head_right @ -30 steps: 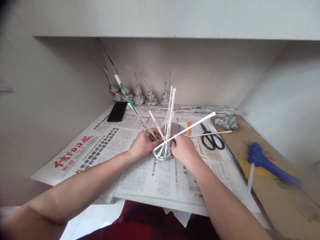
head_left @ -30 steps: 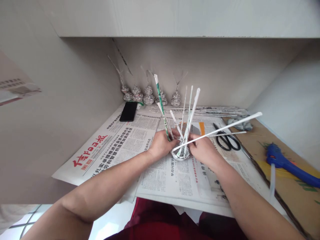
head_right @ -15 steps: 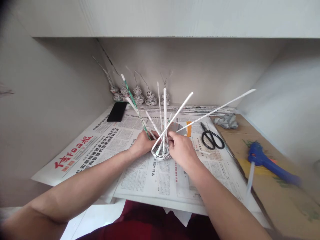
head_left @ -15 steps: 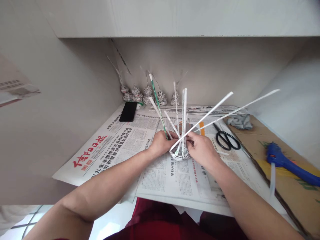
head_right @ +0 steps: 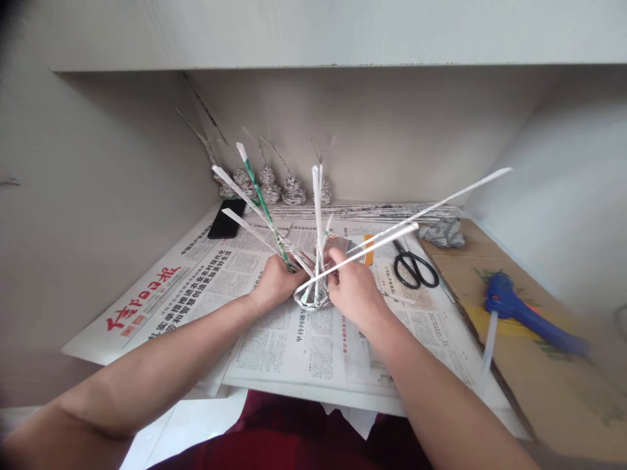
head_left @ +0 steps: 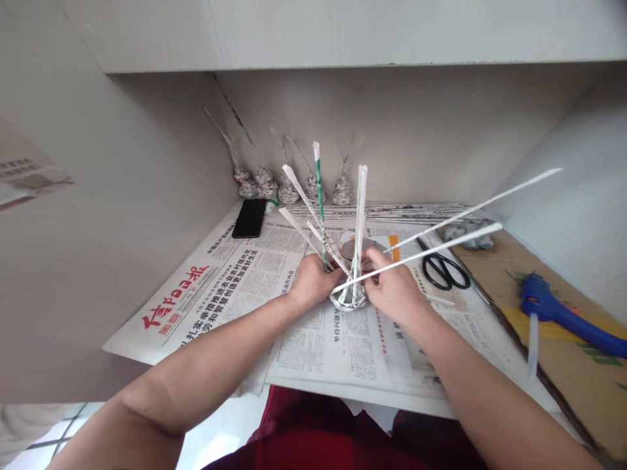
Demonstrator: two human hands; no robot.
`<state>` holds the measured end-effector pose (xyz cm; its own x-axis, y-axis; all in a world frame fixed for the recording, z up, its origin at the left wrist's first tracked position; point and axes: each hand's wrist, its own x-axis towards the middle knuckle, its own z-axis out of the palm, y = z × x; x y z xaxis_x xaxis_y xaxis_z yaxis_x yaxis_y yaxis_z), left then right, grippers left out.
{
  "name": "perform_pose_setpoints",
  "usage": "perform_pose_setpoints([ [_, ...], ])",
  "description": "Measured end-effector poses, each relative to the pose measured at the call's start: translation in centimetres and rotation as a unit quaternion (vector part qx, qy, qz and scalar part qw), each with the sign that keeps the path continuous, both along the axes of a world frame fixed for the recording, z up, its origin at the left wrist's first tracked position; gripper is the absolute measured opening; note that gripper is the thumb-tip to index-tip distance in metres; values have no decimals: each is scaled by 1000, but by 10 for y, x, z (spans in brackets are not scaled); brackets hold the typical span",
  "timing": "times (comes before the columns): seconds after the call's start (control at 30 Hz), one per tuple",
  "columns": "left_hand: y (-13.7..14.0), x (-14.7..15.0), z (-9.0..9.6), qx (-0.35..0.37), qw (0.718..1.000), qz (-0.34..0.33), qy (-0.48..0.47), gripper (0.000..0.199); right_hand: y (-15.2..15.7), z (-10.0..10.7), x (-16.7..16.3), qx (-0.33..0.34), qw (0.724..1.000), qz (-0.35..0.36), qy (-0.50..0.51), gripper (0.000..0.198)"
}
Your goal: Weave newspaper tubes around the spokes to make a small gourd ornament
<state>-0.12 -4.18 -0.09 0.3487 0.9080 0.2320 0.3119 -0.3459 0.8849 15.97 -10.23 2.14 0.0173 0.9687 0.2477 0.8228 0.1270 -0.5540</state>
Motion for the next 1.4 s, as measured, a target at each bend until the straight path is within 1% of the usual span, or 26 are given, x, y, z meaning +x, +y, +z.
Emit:
perform_pose_setpoints([
  [0.13,0,-1,1,14,1000,23,7,7,-4,7,-3,-14,1000,13,-11,24],
  [0.23,-1,-1,-1,26,999,14,-12,5,-4,10,-3,-36,999,-14,-6,13],
  [0.33,-2,-1,-1,45,999,0,-13,4,0,8,-1,-76,996,-52,5,13],
  [0.4,-4,-1,0,61,998,-6,3,3,3,6,1,-99,994,-47,20,16],
  [0.5,-7,-1,3,87,996,-6,33,8,4,4,4,-110,993,-20,34,19],
  [0.6,-9,-1,5,94,995,-20,39,9,3,2,4,-120,992,-19,29,14],
  [0.67,-9,-1,5,80,996,-33,27,6,3,1,4,-116,993,-29,19,11],
  [0.77,-9,0,3,51,998,-33,-13,3,5,-2,4,-95,995,-34,5,12],
  [0.83,-8,1,1,42,998,-31,-34,3,7,-4,5,-99,994,-40,7,13],
  [0.93,-6,1,-1,37,998,-35,-39,4,8,-4,5,-102,994,-39,5,11],
  [1.1,-3,1,-4,21,999,-18,-25,5,5,-2,3,-35,999,-27,-10,12],
  [1.27,-4,2,-6,10,998,-30,-45,5,6,-6,4,-66,997,-46,-19,12],
  [1.4,-3,3,-6,7,997,-40,-69,4,8,-8,6,-78,995,-50,-25,14],
])
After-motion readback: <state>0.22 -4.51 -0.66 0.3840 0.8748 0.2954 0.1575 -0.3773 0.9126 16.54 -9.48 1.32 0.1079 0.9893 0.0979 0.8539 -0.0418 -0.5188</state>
